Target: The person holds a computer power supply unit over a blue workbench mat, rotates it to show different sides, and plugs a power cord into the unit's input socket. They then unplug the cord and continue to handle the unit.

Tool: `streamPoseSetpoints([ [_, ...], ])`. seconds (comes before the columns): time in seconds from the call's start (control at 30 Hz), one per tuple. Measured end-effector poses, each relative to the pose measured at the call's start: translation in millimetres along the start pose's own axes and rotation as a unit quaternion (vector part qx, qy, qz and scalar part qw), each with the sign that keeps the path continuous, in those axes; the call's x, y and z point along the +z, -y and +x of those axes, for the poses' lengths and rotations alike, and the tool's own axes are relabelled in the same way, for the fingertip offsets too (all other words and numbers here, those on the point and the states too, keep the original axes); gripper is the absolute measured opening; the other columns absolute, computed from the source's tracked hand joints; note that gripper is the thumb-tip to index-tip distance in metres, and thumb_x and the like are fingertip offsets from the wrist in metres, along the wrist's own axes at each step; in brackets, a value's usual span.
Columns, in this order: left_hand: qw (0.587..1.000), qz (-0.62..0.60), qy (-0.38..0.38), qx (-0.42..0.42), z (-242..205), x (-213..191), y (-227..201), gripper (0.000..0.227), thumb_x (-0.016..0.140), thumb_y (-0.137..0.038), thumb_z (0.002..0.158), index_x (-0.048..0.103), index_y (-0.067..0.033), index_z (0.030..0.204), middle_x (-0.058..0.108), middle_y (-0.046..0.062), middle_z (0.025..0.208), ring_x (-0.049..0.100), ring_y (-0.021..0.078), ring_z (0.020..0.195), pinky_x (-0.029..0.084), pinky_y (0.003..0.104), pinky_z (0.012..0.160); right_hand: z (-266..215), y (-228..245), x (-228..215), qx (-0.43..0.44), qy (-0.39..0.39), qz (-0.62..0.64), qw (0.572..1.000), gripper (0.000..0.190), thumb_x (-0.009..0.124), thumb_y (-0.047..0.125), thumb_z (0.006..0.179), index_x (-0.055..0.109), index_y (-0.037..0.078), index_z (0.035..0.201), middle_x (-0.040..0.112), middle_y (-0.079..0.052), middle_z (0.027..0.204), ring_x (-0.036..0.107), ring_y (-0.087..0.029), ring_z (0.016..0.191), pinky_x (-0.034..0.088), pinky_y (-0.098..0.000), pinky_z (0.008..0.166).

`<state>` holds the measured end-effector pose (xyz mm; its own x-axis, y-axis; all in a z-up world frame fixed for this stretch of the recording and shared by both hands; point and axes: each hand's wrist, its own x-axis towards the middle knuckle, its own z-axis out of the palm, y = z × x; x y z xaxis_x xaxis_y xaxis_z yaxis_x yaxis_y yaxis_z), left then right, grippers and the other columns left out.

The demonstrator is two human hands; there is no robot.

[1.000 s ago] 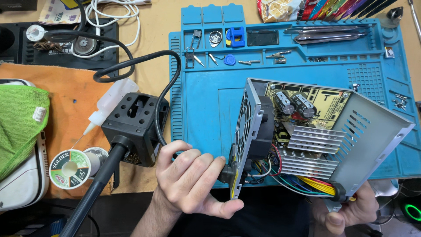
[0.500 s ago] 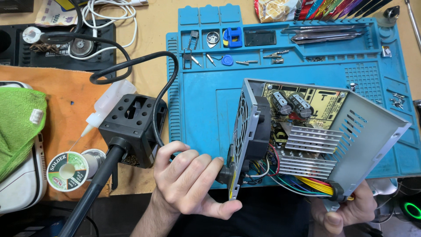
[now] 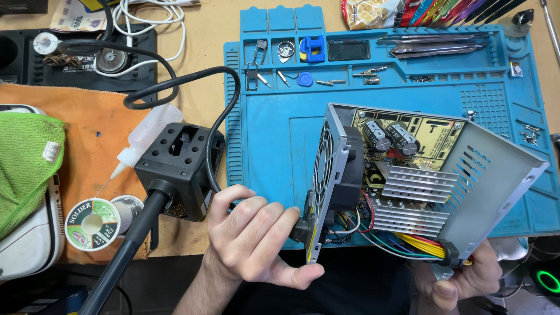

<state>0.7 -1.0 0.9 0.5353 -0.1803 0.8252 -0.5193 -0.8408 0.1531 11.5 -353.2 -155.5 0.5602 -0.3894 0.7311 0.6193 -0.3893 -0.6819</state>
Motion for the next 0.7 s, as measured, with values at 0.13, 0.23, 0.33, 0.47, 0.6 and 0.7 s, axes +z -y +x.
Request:
streamPoseSetpoints([
  [0.13, 1.0, -0.003, 0.001, 0.0, 0, 0, 0, 0.069, 0.043, -0.066, 0.109, 0.077, -0.0103, 0.088, 0.07, 0.002, 0.08, 0.062, 0.0192, 0.071, 0.053, 0.041, 0.078, -2, -6, -1, -0.012, -0.019, -0.004, 1.0, 0.096, 0.061, 0.077, 0.092, 0.065, -0.017, 0.111, 0.043, -0.016, 0.072, 0.038, -0.025, 0.072, 0.032, -0.0431, 0.073],
  [0.23, 1.0, -0.001, -0.003, 0.002, 0, 0, 1, 0.068, 0.044, -0.066, 0.109, 0.077, -0.0108, 0.087, 0.069, 0.002, 0.08, 0.062, 0.0188, 0.071, 0.053, 0.041, 0.077, -2, -6, -2, -0.004, -0.011, 0.015, 1.0, 0.094, 0.063, 0.076, 0.091, 0.065, -0.015, 0.111, 0.041, -0.012, 0.073, 0.038, -0.024, 0.074, 0.034, -0.0422, 0.076],
  [0.33, 1.0, 0.0, -0.003, 0.002, 0, 0, 1, 0.069, 0.043, -0.067, 0.109, 0.077, -0.0109, 0.087, 0.069, 0.001, 0.079, 0.063, 0.0185, 0.07, 0.052, 0.041, 0.077, -1, -3, 0, -0.005, -0.009, 0.007, 1.0, 0.095, 0.062, 0.077, 0.093, 0.066, -0.015, 0.114, 0.046, -0.014, 0.075, 0.039, -0.023, 0.074, 0.034, -0.0416, 0.075],
  [0.47, 1.0, 0.0, -0.008, 0.004, 0, 0, 1, 0.069, 0.043, -0.066, 0.109, 0.077, -0.0108, 0.087, 0.069, 0.001, 0.079, 0.062, 0.0186, 0.07, 0.053, 0.04, 0.077, -2, -4, -1, -0.007, -0.019, 0.025, 0.999, 0.092, 0.064, 0.075, 0.091, 0.066, -0.014, 0.115, 0.045, -0.014, 0.074, 0.041, -0.025, 0.075, 0.037, -0.0432, 0.077],
  [0.6, 1.0, 0.0, 0.005, -0.001, 2, -1, -1, 0.068, 0.043, -0.065, 0.109, 0.077, -0.0111, 0.087, 0.07, 0.001, 0.078, 0.063, 0.0183, 0.07, 0.053, 0.041, 0.077, -6, -3, -8, 0.018, 0.005, 0.002, 1.0, 0.091, 0.062, 0.075, 0.09, 0.064, -0.014, 0.108, 0.046, -0.014, 0.074, 0.04, -0.023, 0.073, 0.035, -0.0408, 0.075],
  [0.7, 1.0, 0.002, 0.021, -0.013, 4, -2, -4, 0.069, 0.042, -0.066, 0.108, 0.078, -0.0123, 0.084, 0.07, 0.0, 0.077, 0.063, 0.0187, 0.07, 0.053, 0.041, 0.078, -5, 1, -8, -0.012, 0.012, -0.054, 0.998, 0.098, 0.055, 0.078, 0.093, 0.065, -0.019, 0.104, 0.05, -0.02, 0.075, 0.043, -0.027, 0.072, 0.036, -0.0444, 0.071],
])
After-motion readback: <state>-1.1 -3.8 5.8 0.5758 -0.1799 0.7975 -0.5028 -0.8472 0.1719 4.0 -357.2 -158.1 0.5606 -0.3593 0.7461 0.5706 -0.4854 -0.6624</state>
